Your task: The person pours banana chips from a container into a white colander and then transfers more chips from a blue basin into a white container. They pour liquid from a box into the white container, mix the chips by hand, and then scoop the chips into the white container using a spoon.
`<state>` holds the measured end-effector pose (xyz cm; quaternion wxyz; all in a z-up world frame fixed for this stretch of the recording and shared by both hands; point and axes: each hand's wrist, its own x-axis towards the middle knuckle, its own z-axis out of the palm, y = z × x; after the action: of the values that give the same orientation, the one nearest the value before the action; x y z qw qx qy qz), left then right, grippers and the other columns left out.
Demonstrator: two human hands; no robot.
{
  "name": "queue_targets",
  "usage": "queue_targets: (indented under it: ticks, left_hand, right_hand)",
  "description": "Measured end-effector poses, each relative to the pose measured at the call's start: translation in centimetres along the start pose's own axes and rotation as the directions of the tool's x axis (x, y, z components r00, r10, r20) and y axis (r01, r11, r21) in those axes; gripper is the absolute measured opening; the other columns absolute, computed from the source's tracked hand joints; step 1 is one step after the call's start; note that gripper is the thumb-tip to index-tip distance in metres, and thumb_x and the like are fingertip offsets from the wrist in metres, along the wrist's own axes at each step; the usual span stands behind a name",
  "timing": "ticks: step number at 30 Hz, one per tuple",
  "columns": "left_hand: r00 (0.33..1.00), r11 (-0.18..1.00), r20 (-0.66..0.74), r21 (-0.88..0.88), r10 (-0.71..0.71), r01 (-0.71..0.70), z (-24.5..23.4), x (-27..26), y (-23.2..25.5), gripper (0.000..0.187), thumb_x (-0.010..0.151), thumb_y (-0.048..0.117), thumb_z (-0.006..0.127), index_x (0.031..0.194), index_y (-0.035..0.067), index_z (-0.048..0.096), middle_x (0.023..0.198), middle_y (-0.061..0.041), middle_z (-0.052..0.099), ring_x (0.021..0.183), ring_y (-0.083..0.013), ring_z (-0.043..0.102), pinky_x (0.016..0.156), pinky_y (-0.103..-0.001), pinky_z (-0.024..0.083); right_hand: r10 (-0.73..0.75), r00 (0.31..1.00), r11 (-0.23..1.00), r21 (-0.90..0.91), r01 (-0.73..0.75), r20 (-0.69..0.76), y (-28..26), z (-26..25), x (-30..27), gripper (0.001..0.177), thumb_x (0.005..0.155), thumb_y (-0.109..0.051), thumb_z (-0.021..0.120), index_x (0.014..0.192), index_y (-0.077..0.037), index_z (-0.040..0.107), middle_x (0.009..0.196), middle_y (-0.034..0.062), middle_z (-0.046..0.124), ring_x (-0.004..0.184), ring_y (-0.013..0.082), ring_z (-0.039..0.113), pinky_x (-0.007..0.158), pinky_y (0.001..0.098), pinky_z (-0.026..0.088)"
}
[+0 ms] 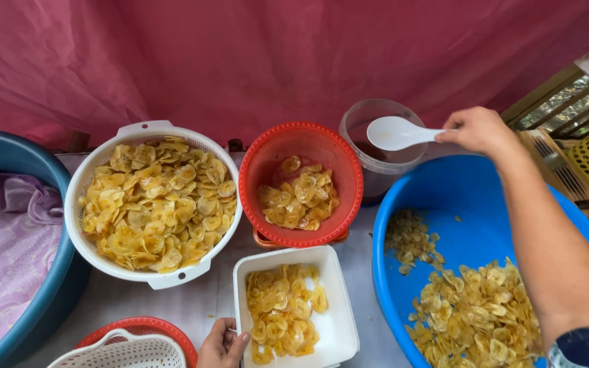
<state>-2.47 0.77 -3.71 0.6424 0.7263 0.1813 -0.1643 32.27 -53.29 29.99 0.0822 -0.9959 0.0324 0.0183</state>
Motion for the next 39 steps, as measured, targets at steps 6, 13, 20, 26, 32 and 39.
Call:
queue_targets:
  ticks: [6,13,20,26,32,39]
  left_hand:
    - [0.995,0.996,-0.035,-0.023,-0.091,0.090,-0.2,1.1,-2.9,0.034,0.082,0.012,0.080,0.110,-0.003,0.067,0.063,-0.005,0.062,0.050,-0.0081,0.053,0.055,-0.023,0.046]
    - [0.986,0.985,-0.005,-0.055,-0.166,0.165,-0.8,2.3,-5.9,0.040,0.081,0.013,0.081,0.112,-0.005,0.064,0.063,-0.007,0.066,0.052,-0.0094,0.060,0.055,-0.024,0.050]
    - [0.987,0.988,0.043,-0.007,-0.155,0.156,-1.3,3.8,-7.6,0.045,0.080,0.016,0.085,0.113,-0.004,0.063,0.066,-0.007,0.065,0.054,-0.0087,0.059,0.058,-0.023,0.049]
    - [0.995,0.995,-0.010,-0.012,-0.099,0.099,-1.1,2.3,-5.9,0.043,0.079,0.016,0.082,0.112,-0.007,0.065,0.066,-0.010,0.070,0.054,-0.0113,0.062,0.057,-0.026,0.052]
    - [0.992,0.995,0.087,-0.018,-0.093,0.094,-2.1,3.8,-6.1,0.044,0.080,0.017,0.079,0.112,-0.008,0.061,0.070,-0.015,0.078,0.059,-0.0148,0.073,0.065,-0.028,0.060]
    - [0.997,0.997,0.053,0.057,-0.058,0.054,-2.0,4.5,-6.5,0.043,0.084,0.018,0.080,0.112,-0.008,0.062,0.070,-0.015,0.077,0.057,-0.0149,0.070,0.062,-0.029,0.058]
  right_hand:
    - [-0.299,0.940,0.643,-0.693,0.327,0.166,-5.4,9.4,7.1,0.018,0.087,-0.016,0.067,0.097,-0.015,0.081,0.108,0.0083,0.076,0.107,0.0258,0.072,0.110,0.0544,0.039]
    - [-0.035,0.927,0.825,-0.513,0.237,0.372,-6.4,14.5,9.0,0.032,0.083,-0.014,0.074,0.115,-0.012,0.075,0.126,0.0135,0.069,0.124,0.0312,0.060,0.108,0.0543,0.040]
    - [0.075,0.910,0.969,-0.244,0.030,0.409,-5.9,13.0,9.1,0.039,0.079,-0.032,0.083,0.112,-0.012,0.077,0.120,0.0119,0.073,0.117,0.0334,0.066,0.097,0.0478,0.053]
    - [-0.003,0.967,0.974,-0.217,0.060,0.254,-3.4,9.5,7.2,0.039,0.077,-0.039,0.082,0.104,-0.011,0.080,0.112,0.0151,0.074,0.110,0.0362,0.067,0.092,0.0475,0.053]
    - [0.049,0.985,0.998,0.025,-0.053,0.164,-0.5,6.2,3.1,0.038,0.075,-0.041,0.083,0.095,-0.009,0.082,0.090,0.0151,0.075,0.089,0.0300,0.070,0.081,0.0431,0.054]
    - [0.183,0.960,0.905,0.346,-0.249,0.212,-1.4,3.2,-0.8,0.025,0.076,-0.028,0.083,0.084,-0.005,0.078,0.067,0.0075,0.063,0.055,0.0158,0.054,0.050,0.0353,0.041]
